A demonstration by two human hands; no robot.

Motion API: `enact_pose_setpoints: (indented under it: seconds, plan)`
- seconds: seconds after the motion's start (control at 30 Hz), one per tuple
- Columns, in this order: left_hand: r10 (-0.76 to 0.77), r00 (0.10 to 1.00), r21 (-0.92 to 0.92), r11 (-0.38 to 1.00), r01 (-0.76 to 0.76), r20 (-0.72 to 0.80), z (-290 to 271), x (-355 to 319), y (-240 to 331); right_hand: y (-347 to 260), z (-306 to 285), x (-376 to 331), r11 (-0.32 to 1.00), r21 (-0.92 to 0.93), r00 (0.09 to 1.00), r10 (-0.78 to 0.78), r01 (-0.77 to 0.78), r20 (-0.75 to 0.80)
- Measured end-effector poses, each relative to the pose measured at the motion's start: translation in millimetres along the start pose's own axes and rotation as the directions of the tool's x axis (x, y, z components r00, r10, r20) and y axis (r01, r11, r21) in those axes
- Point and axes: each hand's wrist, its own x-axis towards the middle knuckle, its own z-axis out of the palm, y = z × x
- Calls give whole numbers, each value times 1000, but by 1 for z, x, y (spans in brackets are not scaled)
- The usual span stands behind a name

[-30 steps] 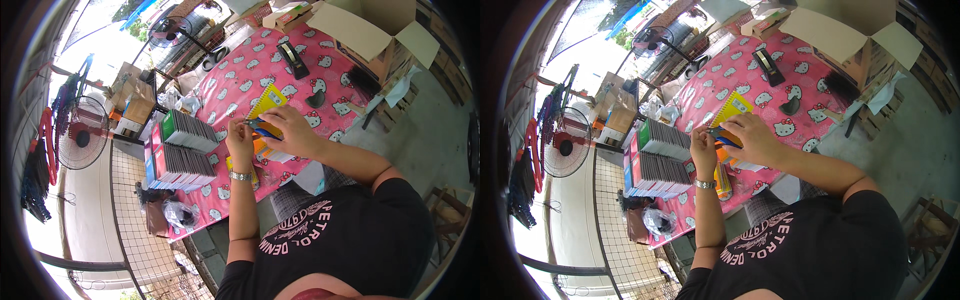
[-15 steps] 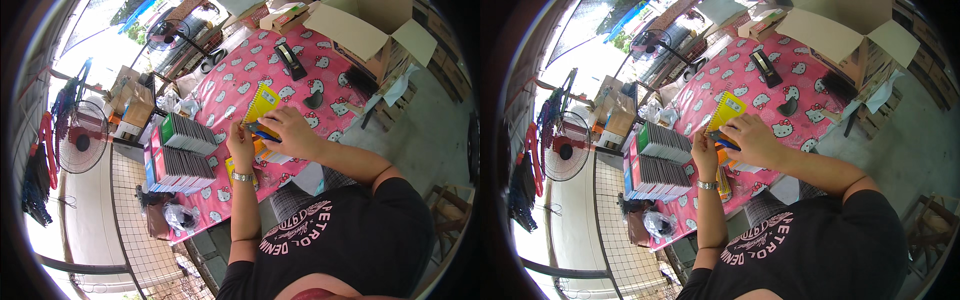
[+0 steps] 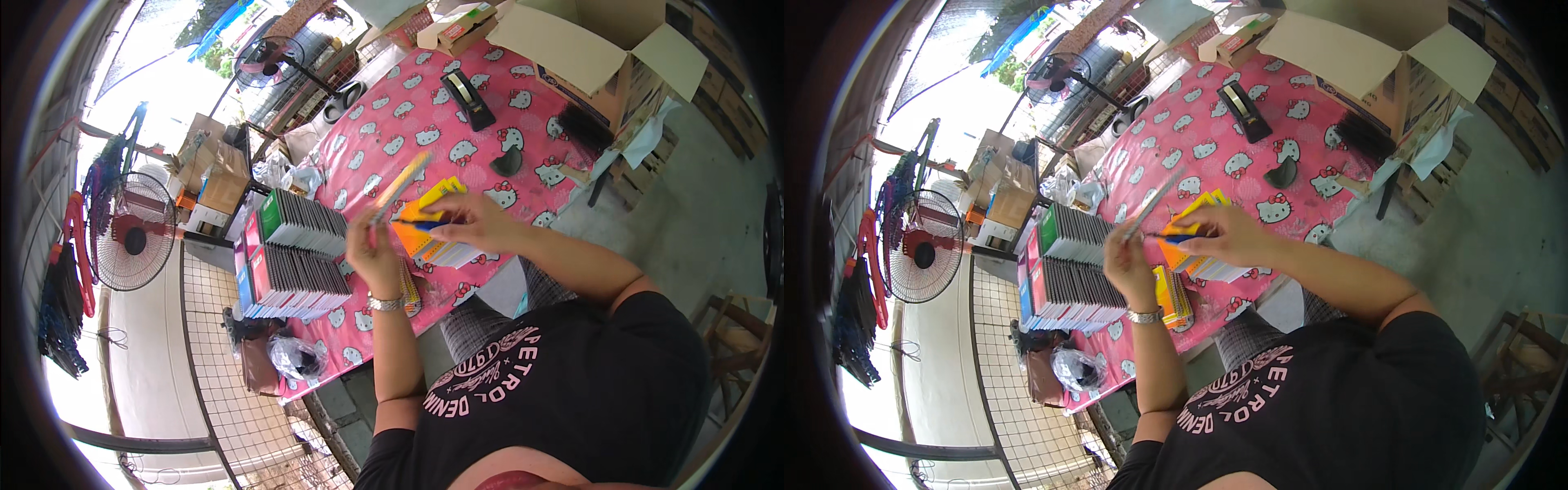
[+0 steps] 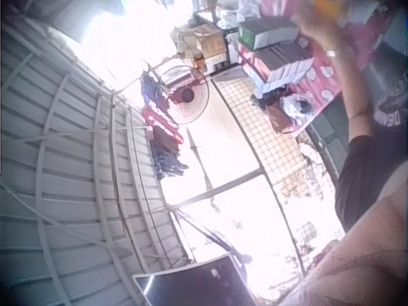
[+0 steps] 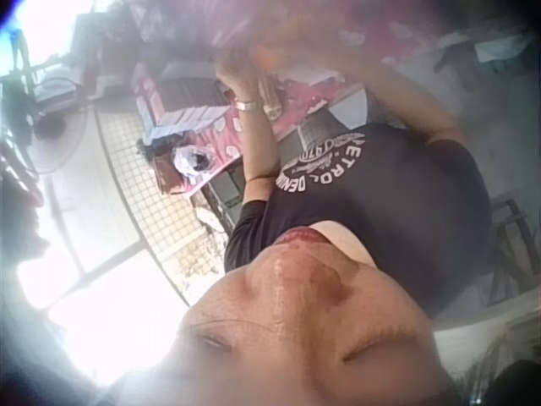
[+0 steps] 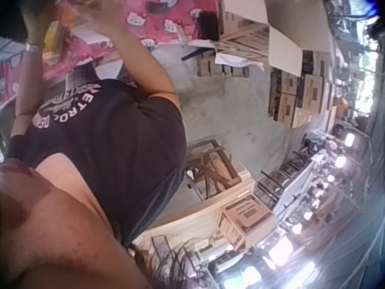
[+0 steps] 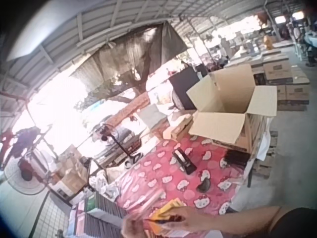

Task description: The person assembles spiral notebooks by hand by picking up yellow covers and white paper stacks, inserting a metal spiral binding through the pre-punched holes, and then placing the finished notebooks onto stacks on a table.

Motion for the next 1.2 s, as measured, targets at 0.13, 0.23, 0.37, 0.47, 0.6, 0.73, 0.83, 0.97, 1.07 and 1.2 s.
enact_pose_setpoints:
  seconds: [0.13,0.23,0.37,0.47,0.6,0.73,0.83,0.97,1.07,1.2]
  plan:
    - [132,990,315,943,-110,-48,-56,23,-3,37,-63,-13,894,-436,922,-250,103,-295]
    - [116,986,649,742,-166,120,-73,30,-28,120,-115,-49,715,-660,933,-31,-229,-358]
    - [-388,857,890,428,-158,338,-80,-6,-123,176,-109,-70,437,-896,989,-75,-82,-127]
    - [-463,816,879,464,-109,346,-63,-38,-145,175,-148,-42,439,-892,954,-205,-110,-218]
    - [-202,921,739,663,-121,332,-35,-15,-108,176,-238,-22,77,-807,759,-296,-586,-580]
    - [129,857,354,873,-337,498,17,9,-5,201,-279,-31,-156,-802,817,-70,-576,-573]
    - [131,739,329,834,-442,661,35,-13,25,201,-273,-18,-186,-845,862,-24,-501,-506]
    - [94,714,381,793,-475,694,32,-9,26,194,-277,-17,-41,-778,779,-40,-627,-626]
    - [-53,640,348,872,-344,766,22,8,24,179,-278,-10,108,-784,783,-58,-611,-619]
    - [-31,576,343,829,-442,817,26,16,32,171,-279,1,363,-765,777,-149,-532,-611]
